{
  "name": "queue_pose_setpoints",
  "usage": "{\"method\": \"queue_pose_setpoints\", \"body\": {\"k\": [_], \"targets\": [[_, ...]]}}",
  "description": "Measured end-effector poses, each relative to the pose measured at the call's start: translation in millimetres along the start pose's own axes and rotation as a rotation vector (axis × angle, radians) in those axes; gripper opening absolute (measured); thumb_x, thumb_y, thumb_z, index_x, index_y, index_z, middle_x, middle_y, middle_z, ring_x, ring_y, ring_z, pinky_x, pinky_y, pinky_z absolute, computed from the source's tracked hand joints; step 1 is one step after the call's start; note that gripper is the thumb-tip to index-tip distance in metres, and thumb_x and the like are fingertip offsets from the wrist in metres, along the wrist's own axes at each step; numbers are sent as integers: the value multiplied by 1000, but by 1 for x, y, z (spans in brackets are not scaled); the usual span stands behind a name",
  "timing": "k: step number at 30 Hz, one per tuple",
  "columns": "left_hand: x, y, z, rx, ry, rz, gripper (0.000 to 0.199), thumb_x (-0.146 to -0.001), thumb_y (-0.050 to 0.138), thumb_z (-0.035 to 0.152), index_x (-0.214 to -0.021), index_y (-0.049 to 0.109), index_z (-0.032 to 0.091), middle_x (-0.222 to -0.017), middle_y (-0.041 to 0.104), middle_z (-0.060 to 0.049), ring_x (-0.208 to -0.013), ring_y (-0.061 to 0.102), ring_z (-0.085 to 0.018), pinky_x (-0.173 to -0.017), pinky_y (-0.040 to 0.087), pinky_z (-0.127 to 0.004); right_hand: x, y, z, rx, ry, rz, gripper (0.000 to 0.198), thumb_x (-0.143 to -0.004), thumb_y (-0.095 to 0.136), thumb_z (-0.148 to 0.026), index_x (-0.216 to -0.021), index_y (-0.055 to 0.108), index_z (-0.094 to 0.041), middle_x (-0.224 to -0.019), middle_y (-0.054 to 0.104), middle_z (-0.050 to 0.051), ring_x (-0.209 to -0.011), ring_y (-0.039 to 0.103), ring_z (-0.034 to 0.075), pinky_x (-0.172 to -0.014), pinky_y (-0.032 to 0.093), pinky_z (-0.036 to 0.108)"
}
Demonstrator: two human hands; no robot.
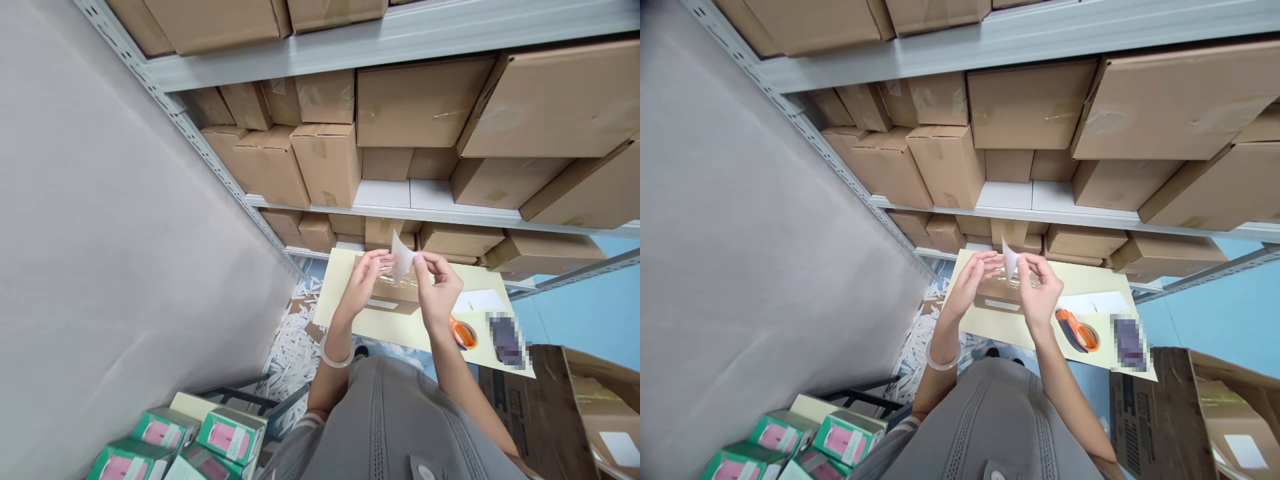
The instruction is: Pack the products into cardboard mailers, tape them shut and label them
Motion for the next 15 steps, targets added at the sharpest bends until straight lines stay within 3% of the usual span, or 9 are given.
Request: {"method": "queue_pose_setpoints", "body": {"k": [4, 10, 12, 15], "targets": [[-3, 3, -8, 73, -52, 51, 47, -89, 59, 57, -119, 61, 22, -124, 66, -10, -118, 62, -26, -103, 48, -42, 10, 19, -12, 152, -159, -214, 16, -89, 61, -38, -91, 74, -28, -94, 76, 3, -91, 68, 23, -89, 50, 39], [-4, -15, -10, 1, -41, 221, 36, -89, 63, 48, -115, 59, 23, -118, 67, -6, -116, 62, -22, -100, 50, -33, 23, 44, -15, 278, -326, -530, 21, -91, 59, -35, -109, 69, -31, -119, 72, 4, -117, 62, 27, -101, 42, 47], [-3, -23, -10, 35, -24, 274, 35, -88, 65, 44, -116, 58, 23, -118, 65, -6, -115, 62, -21, -99, 51, -32, 21, 41, -13, 278, -325, -498, 22, -91, 59, -34, -110, 68, -30, -120, 71, 4, -116, 61, 26, -101, 42, 46], [0, -31, -10, 112, -17, 312, 36, -87, 67, 41, -116, 56, 22, -123, 63, -7, -118, 61, -22, -98, 52, -33, 9, 21, -7, 232, -261, -289, 24, -90, 60, -36, -111, 68, -28, -118, 70, 6, -114, 61, 25, -99, 44, 43]]}}
Point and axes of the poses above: each hand's wrist, its own x-axis away from the middle knuckle, its own y-axis out of the palm, z = x × y, the point moved 9 cm from there along -x, towards the middle knuckle
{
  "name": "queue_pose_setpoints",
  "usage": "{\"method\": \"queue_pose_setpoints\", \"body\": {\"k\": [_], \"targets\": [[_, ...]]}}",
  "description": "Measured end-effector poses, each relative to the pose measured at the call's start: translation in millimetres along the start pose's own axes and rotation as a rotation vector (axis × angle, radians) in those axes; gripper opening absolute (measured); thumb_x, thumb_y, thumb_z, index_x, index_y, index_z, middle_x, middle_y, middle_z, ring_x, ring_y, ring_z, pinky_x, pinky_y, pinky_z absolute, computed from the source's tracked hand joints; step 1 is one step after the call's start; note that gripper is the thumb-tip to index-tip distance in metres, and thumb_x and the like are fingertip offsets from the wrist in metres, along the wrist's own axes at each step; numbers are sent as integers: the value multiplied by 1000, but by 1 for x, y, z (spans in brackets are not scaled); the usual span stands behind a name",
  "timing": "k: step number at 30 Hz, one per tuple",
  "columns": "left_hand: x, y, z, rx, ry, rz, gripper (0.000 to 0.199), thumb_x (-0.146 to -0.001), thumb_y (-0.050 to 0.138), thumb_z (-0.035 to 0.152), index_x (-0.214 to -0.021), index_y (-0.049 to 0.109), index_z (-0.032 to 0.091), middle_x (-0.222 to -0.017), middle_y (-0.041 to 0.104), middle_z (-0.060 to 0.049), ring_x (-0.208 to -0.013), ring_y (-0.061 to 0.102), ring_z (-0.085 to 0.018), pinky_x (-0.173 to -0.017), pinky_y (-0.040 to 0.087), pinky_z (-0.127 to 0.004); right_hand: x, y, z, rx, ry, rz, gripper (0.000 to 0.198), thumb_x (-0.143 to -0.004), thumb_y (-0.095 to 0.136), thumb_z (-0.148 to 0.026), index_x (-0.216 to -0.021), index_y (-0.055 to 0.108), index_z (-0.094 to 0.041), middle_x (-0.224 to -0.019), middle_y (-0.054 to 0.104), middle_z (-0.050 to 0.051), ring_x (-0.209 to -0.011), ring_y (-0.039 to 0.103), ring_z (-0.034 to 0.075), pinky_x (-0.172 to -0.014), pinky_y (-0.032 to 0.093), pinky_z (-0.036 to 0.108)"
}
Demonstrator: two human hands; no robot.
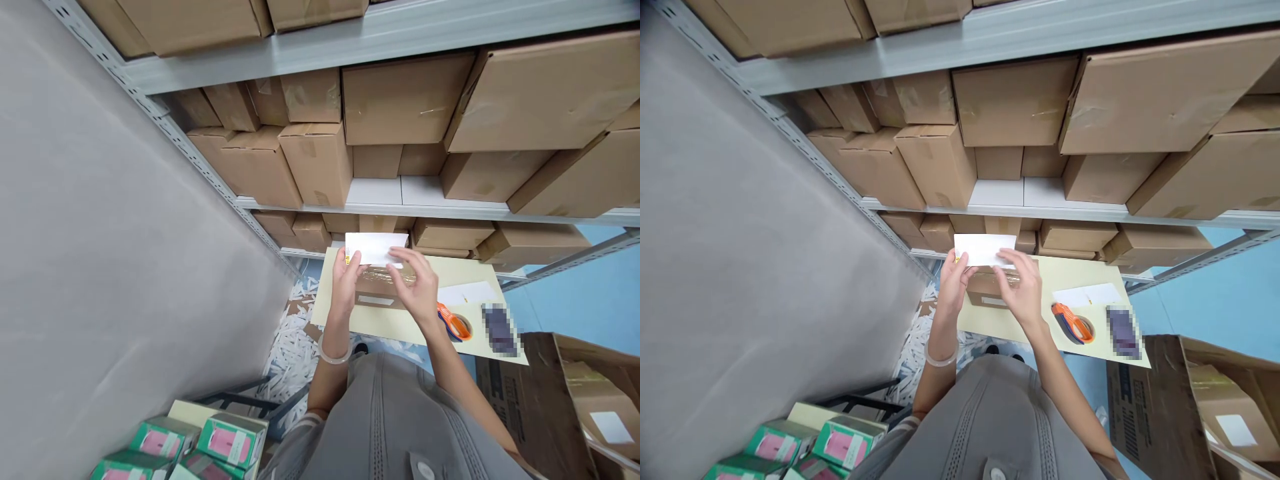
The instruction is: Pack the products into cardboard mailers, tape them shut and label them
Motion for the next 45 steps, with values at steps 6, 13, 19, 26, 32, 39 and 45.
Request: {"method": "queue_pose_setpoints", "body": {"k": [6, 13, 19, 26, 32, 39, 45], "targets": [[3, -8, -2, 44, -19, -16, 32, -85, 69, 38, -109, 56, 21, -120, 65, -7, -116, 63, -22, -98, 54, -36, -6, -9, 53, -213, 299, 124, 43, -78, 71, -46, -114, 64, -23, -114, 69, 8, -102, 63, 22, -85, 49, 37], [-5, -15, -19, 40, -57, 20, 34, -82, 72, 39, -106, 56, 21, -114, 67, -7, -112, 65, -21, -96, 55, -35, -6, 0, 80, -369, 430, 67, 25, -74, 75, -45, -76, 69, -21, -104, 67, 5, -93, 62, 19, -78, 48, 32], [-17, -19, -37, -55, -89, 56, 35, -80, 72, 46, -98, 62, 18, -104, 71, -8, -104, 67, -22, -90, 54, -35, -4, -11, 81, -244, 403, 88, 21, -74, 74, -42, -73, 71, -21, -106, 67, 6, -105, 60, 22, -82, 45, 34], [-37, -29, -47, -438, 76, 118, 24, -81, 69, 42, -84, 66, 18, -98, 69, -7, -90, 65, -19, -87, 49, -31, 1, -18, 111, -95, 441, 130, 23, -74, 71, -44, -74, 72, -21, -107, 66, 7, -104, 60, 23, -82, 45, 35], [-61, -49, -102, -860, 47, 173, 20, -86, 62, 38, -79, 62, 19, -97, 67, -7, -84, 62, -17, -82, 47, -30, 16, 9, 177, 53, 532, 60, 31, -71, 69, -50, -65, 65, -20, -95, 66, 8, -95, 61, 23, -92, 44, 38], [-69, -65, -150, -1129, -157, 169, 23, -88, 62, 42, -87, 64, 19, -107, 69, -9, -94, 64, -22, -78, 44, -30, 38, 38, 242, 303, 688, -64, 29, -71, 68, -49, -66, 64, -21, -107, 62, 12, -102, 57, 26, -92, 44, 38], [-82, -66, -169, -1274, -145, 92, 25, -91, 60, 41, -85, 66, 18, -107, 69, -13, -102, 63, -25, -84, 43, -33, 54, 54, 270, 404, 714, -115, 26, -73, 66, -46, -69, 66, -20, -103, 59, 12, -97, 56, 26, -94, 43, 40]]}}
Point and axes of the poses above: each hand's wrist, its own x-axis away from the middle knuckle, its own y-axis out of the palm, z = x × y, the point moved 9 cm from there along -x, towards the middle knuckle
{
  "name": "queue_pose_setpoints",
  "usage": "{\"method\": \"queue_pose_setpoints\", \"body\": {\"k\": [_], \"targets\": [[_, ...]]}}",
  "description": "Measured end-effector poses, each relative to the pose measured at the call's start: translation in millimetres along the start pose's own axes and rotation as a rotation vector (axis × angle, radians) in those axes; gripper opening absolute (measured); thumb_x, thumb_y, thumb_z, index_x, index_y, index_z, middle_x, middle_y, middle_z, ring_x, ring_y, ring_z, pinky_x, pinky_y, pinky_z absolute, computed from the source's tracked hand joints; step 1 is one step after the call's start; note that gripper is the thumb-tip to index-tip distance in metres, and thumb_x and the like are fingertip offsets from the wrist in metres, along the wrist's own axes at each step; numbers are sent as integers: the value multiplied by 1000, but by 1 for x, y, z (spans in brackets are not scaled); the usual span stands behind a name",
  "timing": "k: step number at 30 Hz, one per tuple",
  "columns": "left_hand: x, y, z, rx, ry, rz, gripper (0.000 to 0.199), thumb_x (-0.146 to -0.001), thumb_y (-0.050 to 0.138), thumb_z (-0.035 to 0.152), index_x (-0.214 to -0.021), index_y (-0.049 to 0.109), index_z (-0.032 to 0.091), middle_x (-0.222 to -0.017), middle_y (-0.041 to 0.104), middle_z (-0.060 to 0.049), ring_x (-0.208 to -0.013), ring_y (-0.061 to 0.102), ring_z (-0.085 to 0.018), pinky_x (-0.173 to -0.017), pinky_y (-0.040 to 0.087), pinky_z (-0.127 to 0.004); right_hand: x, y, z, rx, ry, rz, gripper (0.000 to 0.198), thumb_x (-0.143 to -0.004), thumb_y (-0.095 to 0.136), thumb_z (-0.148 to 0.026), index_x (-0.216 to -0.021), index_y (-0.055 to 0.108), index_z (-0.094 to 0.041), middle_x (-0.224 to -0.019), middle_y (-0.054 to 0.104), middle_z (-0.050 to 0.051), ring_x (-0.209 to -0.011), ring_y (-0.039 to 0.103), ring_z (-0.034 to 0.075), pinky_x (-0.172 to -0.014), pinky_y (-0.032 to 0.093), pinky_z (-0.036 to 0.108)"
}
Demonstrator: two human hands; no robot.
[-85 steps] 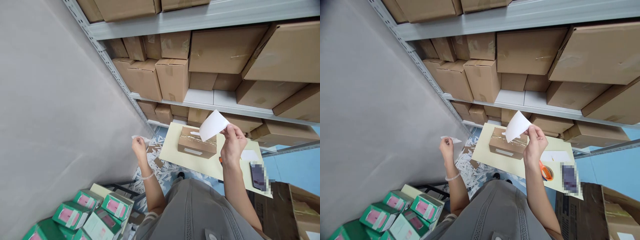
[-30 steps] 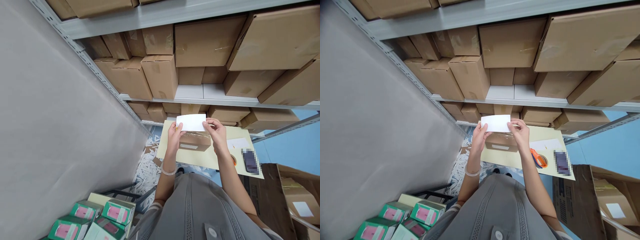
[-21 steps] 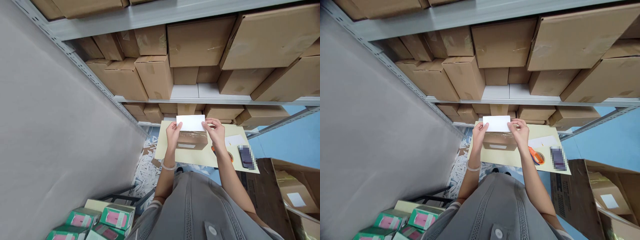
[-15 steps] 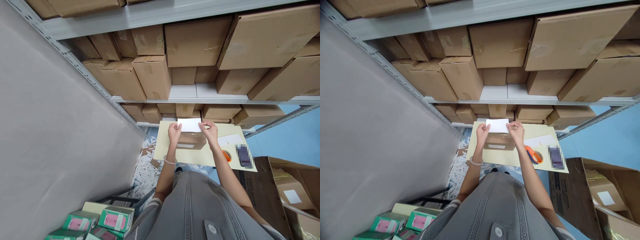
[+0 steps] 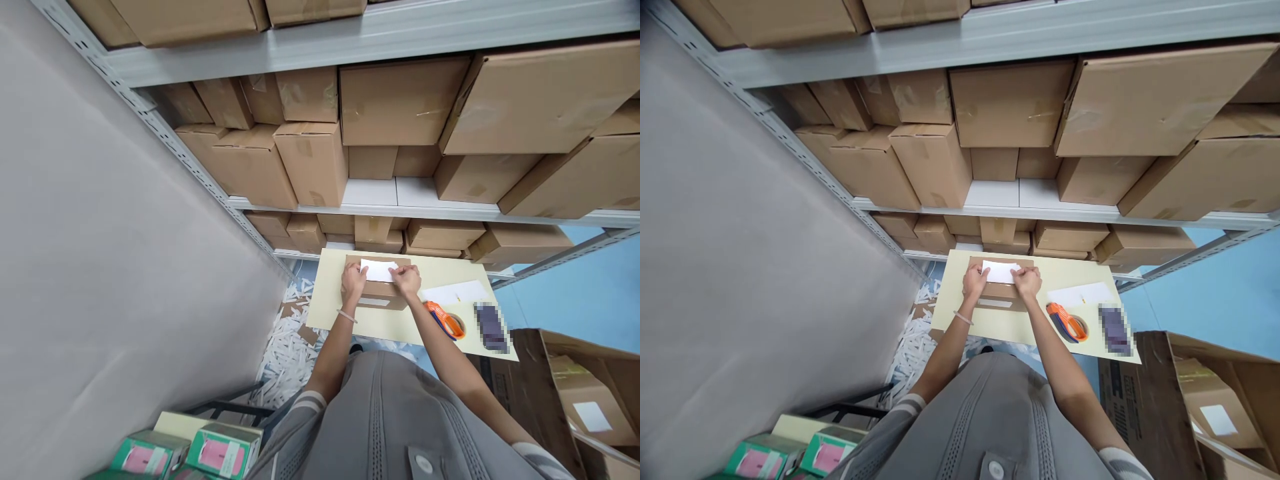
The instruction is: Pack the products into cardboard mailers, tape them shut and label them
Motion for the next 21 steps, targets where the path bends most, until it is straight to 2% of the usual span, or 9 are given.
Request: {"method": "queue_pose_setpoints", "body": {"k": [3, 8, 14, 21], "targets": [[-3, 6, 1, -78, 44, 4, 25, -92, 58, 39, -85, 67, 17, -110, 67, -15, -110, 60, -27, -89, 41, -36, 1, 7, 5, 36, -24, 12, 26, -77, 63, -45, -70, 66, -19, -102, 59, 12, -98, 54, 27, -96, 40, 41], [1, 13, -1, -188, 40, 13, 25, -95, 53, 38, -91, 68, 19, -119, 64, -14, -118, 54, -27, -93, 40, -37, 6, 13, 9, 97, -64, 48, 27, -80, 60, -43, -72, 67, -18, -102, 59, 13, -99, 52, 27, -96, 36, 43], [7, 17, -3, -255, 52, 17, 24, -97, 48, 37, -99, 67, 23, -125, 63, -12, -117, 51, -26, -94, 38, -37, 14, 18, 9, 171, -107, 92, 27, -84, 57, -41, -75, 67, -17, -100, 58, 12, -97, 49, 27, -90, 34, 41], [10, 21, -3, -249, 99, 32, 30, -99, 42, 38, -107, 65, 21, -124, 61, -17, -116, 50, -30, -94, 36, -42, 19, 21, 5, 275, -144, 84, 32, -89, 50, -42, -81, 66, -15, -105, 58, 16, -99, 50, 29, -88, 34, 42]]}}
Point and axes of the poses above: each hand's wrist, its own x-axis away from the middle knuckle, its own y-axis out of the palm, z = x × y, the point moved 9 cm from there along -x, towards the middle knuckle
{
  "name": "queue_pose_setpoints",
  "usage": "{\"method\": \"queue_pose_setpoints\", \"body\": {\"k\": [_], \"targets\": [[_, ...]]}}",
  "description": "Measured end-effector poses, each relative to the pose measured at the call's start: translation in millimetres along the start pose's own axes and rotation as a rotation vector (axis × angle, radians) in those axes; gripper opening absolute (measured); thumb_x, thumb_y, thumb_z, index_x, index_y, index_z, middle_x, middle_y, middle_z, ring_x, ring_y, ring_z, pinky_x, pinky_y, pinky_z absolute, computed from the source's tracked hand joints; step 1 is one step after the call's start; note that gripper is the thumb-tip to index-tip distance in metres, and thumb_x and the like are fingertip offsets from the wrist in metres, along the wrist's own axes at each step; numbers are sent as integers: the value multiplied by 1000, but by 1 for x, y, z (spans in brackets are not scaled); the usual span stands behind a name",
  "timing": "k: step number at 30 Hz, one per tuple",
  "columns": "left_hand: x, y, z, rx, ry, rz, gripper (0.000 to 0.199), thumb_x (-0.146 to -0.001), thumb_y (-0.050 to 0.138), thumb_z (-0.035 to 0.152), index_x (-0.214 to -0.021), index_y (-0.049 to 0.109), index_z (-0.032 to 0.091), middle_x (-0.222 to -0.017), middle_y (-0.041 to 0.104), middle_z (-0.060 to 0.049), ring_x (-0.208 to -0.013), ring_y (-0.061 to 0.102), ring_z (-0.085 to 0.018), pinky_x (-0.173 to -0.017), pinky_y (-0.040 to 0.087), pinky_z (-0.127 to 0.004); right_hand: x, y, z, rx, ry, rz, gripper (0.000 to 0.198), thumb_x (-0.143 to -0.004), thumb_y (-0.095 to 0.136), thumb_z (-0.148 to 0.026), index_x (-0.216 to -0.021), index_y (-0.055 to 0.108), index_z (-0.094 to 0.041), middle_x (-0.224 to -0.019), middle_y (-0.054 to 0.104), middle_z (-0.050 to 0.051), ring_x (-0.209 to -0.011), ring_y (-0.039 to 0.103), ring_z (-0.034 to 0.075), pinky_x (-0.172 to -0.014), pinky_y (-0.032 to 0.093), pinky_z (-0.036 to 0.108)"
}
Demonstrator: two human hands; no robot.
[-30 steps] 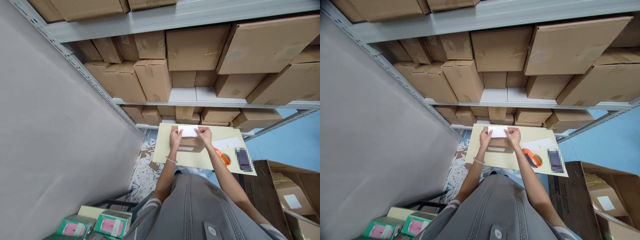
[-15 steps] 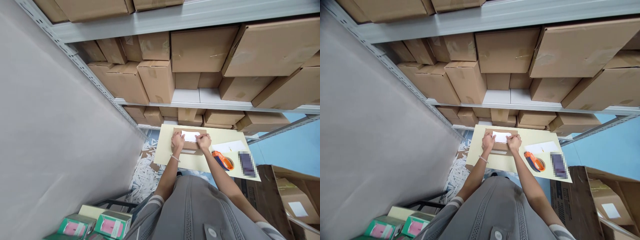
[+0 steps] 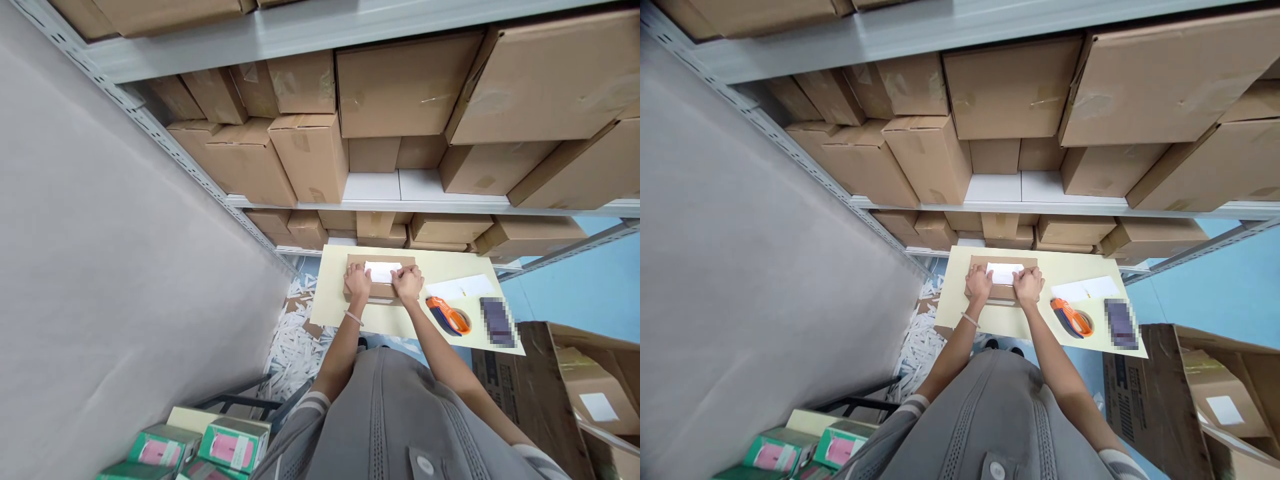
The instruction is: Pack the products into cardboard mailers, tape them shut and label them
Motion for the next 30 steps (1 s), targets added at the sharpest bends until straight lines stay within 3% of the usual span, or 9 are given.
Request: {"method": "queue_pose_setpoints", "body": {"k": [7, 10, 12, 14, 17, 21, 26, 30], "targets": [[7, -13, 6, 175, 1, 155, 45, -100, 35, 45, -122, 57, 14, -135, 52, -24, -122, 48, -33, -104, 34, -45, 3, -12, -9, 138, -3, 86, 45, -92, 44, -49, -107, 61, -10, -113, 57, 23, -102, 52, 35, -89, 35, 47], [6, -23, 1, 78, -45, 173, 57, -99, 33, 49, -133, 50, 7, -144, 45, -28, -131, 44, -37, -108, 34, -51, 0, -24, -7, 104, -5, 136, 60, -92, 41, -56, -121, 54, -5, -116, 57, 26, -107, 52, 38, -92, 36, 50], [5, -29, 5, -22, 11, 165, 58, -100, 29, 44, -141, 44, 6, -154, 37, -24, -140, 37, -37, -113, 30, -54, -2, -27, -15, 40, -92, 119, 63, -95, 33, -55, -130, 50, -5, -124, 56, 26, -117, 50, 37, -98, 36, 50], [6, -29, 19, -90, 158, 153, 57, -100, 25, 36, -149, 37, 10, -160, 30, -15, -149, 24, -31, -121, 21, -53, 1, -24, -31, -33, -209, 66, 64, -98, 24, -51, -142, 42, -8, -138, 51, 24, -130, 43, 34, -106, 32, 50], [13, -14, 40, -155, 368, 96, 60, -98, 24, 28, -157, 23, 15, -162, 28, -7, -153, 14, -23, -126, 8, -50, 15, -8, -60, -127, -372, -86, 66, -100, 14, -47, -155, 26, -12, -156, 36, 15, -147, 26, 27, -118, 21, 48], [23, 15, 49, -215, 477, -6, 64, -96, 25, 27, -158, 15, 13, -162, 27, -7, -153, 13, -19, -127, 8, -46, 38, 22, -82, -207, -492, -304, 69, -100, 8, -49, -159, 12, -15, -164, 21, 8, -152, 13, 19, -122, 16, 45], [30, 37, 38, -242, 469, -100, 64, -97, 28, 29, -158, 17, 16, -161, 29, -6, -152, 17, -19, -127, 8, -46, 46, 46, -74, -68, -507, -411, 70, -100, 7, -48, -159, 11, -11, -165, 16, 8, -152, 11, 17, -124, 14, 41], [25, 42, 29, -243, 364, -101, 61, -97, 27, 27, -157, 20, 19, -162, 27, -3, -152, 18, -19, -126, 9, -47, 39, 54, -58, 118, -457, -396, 68, -100, 8, -42, -158, 14, -8, -164, 19, 9, -153, 10, 18, -123, 14, 43]]}}
Point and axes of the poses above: each hand's wrist, its own x-axis away from the middle knuckle, its own y-axis out of the palm, z = x × y, the point moved 9 cm from there along -x, towards the middle knuckle
